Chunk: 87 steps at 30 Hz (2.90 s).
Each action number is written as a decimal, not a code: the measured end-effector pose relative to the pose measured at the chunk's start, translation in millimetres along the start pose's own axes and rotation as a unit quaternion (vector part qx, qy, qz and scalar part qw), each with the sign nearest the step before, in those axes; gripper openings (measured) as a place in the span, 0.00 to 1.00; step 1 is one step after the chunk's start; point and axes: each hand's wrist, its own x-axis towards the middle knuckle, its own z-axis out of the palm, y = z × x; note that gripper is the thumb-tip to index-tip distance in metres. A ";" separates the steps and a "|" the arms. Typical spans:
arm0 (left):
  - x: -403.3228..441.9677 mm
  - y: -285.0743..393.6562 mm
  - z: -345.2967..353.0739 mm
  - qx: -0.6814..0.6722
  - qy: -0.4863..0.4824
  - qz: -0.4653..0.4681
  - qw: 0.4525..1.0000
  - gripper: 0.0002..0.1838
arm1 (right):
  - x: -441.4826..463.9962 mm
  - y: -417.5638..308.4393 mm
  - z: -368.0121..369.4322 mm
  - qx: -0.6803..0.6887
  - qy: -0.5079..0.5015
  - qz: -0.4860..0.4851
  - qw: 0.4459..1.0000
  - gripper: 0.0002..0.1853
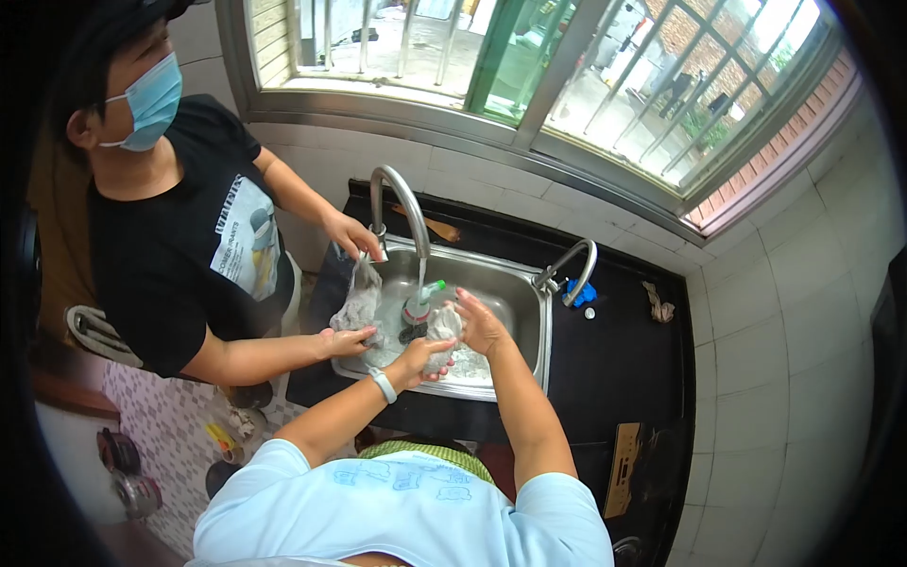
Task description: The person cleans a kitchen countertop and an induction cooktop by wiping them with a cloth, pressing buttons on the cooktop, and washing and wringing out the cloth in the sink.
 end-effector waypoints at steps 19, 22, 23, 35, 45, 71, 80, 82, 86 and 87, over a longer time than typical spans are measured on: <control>-9.6 8.2 64.6 -0.216 -0.110 0.073 0.968 0.11 | -36.0 -42.3 64.1 -0.434 0.078 -0.133 0.888 0.24; 1.3 4.9 57.1 -0.113 -0.073 0.086 0.987 0.10 | -21.4 -33.1 51.1 -0.453 0.078 -0.139 0.877 0.25; 3.6 -2.4 54.3 -0.087 -0.057 0.091 0.990 0.12 | -10.0 -27.9 39.4 -0.465 0.074 -0.144 0.871 0.24; 47.9 -29.0 42.6 0.152 0.142 0.177 0.962 0.28 | 11.2 11.2 14.7 -0.622 0.148 -0.216 0.738 0.19; 38.8 -32.7 32.7 0.327 0.195 0.204 0.902 0.55 | 11.1 40.4 16.1 -0.607 0.248 -0.226 0.720 0.18; -83.5 -15.6 -61.6 -0.122 0.110 0.163 0.973 0.23 | -74.3 85.5 63.6 -0.489 0.042 -0.207 0.846 0.18; -93.8 -31.3 -60.5 -0.088 0.025 0.152 0.984 0.21 | -106.4 143.4 56.6 -0.398 0.143 -0.192 0.886 0.09; -100.3 -36.6 -53.8 -0.073 -0.033 0.111 0.991 0.23 | -117.9 150.0 50.9 -0.351 0.204 -0.198 0.892 0.10; -112.6 -52.8 -39.9 -0.105 -0.121 0.017 0.987 0.23 | -153.3 151.5 45.5 -0.199 0.290 -0.247 0.903 0.14; -107.3 -64.1 -48.1 -0.098 -0.159 -0.006 0.982 0.24 | -166.7 146.4 50.5 -0.134 0.294 -0.235 0.917 0.14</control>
